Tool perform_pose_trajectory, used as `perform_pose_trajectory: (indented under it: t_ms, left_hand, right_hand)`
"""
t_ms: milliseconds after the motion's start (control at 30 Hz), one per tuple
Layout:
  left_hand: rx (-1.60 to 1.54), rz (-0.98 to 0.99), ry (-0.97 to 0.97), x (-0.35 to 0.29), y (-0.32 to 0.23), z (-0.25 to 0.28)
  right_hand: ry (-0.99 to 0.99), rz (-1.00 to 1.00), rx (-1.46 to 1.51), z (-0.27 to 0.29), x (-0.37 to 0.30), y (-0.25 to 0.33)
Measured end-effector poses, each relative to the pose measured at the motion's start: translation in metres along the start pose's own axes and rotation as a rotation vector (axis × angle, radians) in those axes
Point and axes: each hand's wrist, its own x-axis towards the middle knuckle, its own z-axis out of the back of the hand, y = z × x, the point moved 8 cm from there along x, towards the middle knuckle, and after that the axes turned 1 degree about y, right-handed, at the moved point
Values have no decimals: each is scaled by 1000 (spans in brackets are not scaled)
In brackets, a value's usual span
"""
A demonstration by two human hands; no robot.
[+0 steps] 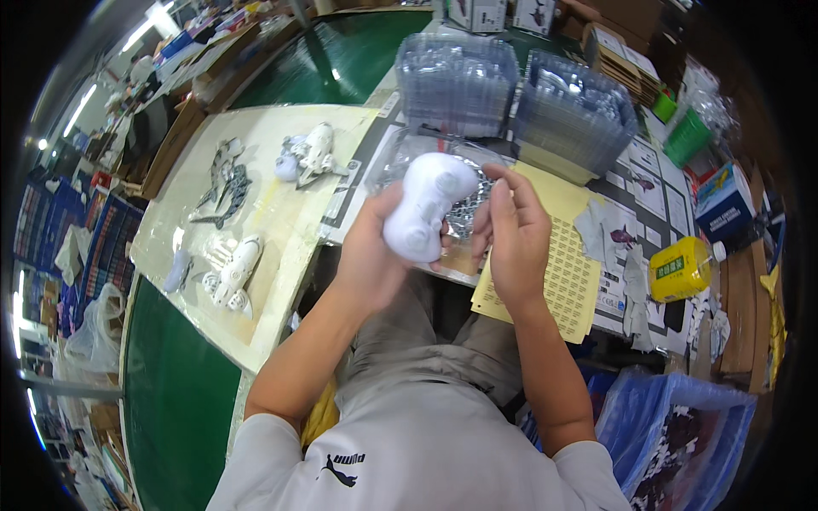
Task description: The person assembles white shark-shaped toys by attaching small parts, wiping surfaces with a cloth, and placing them into clear plastic packaging. The person handles multiple shark toys and packaging materials on a cluttered workbench.
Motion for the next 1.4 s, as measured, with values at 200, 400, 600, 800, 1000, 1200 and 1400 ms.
perform_pose_trajectory:
  t_ms: [200,400,600,800,1000,1200,1400]
  left_hand:
    - [1497,-767,12,-28,-34,-60]
    - [1243,-352,-31,-22,-23,-39]
    - [1287,-372,-49,-27,-27,-35]
    - [1217,-363,-6,-24,-26,-27]
    - [1099,-420,47,-31,-18,-22]
    - [1072,-601,-416,-12,-92,29]
    - [919,-557,-339,14,-112,47]
  right_hand:
    - [160,107,109,4,-20,7]
    - [190,118,198,15,-25,-7]
    - [194,57,194,16,-28,-17]
    - [224,82,165,12,-28,-17]
    - [75,84,-292,13,-29,-4]
    - [50,274,-414,20,32,46]
    - [134,273,-531,12,65,35]
